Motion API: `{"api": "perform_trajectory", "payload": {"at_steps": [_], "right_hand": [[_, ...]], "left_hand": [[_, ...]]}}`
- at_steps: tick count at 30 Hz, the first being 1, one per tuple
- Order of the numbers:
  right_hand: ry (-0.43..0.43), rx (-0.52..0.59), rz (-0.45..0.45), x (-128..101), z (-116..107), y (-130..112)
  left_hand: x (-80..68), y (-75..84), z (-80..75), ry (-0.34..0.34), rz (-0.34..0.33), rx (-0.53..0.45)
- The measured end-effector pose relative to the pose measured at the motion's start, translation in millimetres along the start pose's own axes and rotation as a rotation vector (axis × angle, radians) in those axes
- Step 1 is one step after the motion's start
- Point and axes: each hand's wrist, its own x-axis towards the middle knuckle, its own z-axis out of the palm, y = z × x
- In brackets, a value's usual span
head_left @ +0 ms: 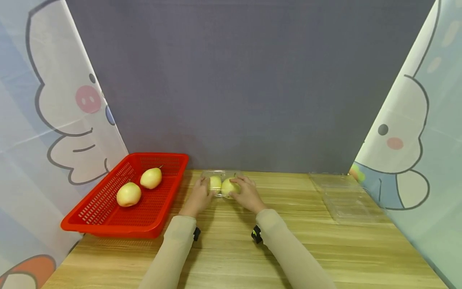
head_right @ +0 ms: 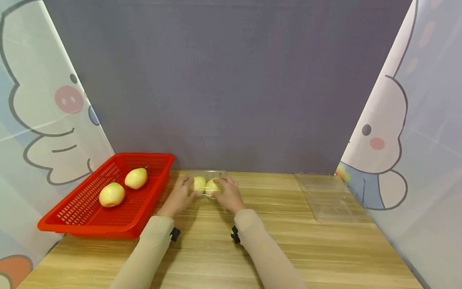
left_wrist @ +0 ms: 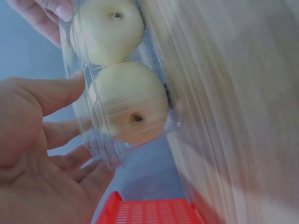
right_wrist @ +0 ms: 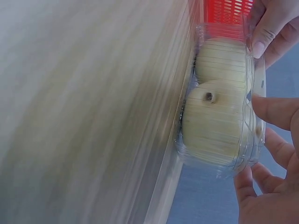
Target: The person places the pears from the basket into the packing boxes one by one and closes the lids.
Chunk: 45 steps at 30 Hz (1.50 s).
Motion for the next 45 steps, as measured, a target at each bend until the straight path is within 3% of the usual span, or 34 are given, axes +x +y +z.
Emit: {"api": "perform_trajectory", "payload": {"at_steps": [9,14,28,45], "right_hand": [[-0.006,-0.009,-0.007,17,10,-7],[-0.013,-0.020,0.017,24,15,-10],[0.013,-0.013,0.071,42,24,-13],[-0.059,-0.035,0.167,52,29,-18]], "left_hand": [[5.8,-4.9,-3.5,0.046,-0.057,0.120],[8.8,-8.7,-4.1,0.059,-0.083,0.123],[21.3,-18.3,-3.9,0.108,-0.070,0.133],[26.1,-25.1,-3.8,0.134,-0.077,0.133]]}}
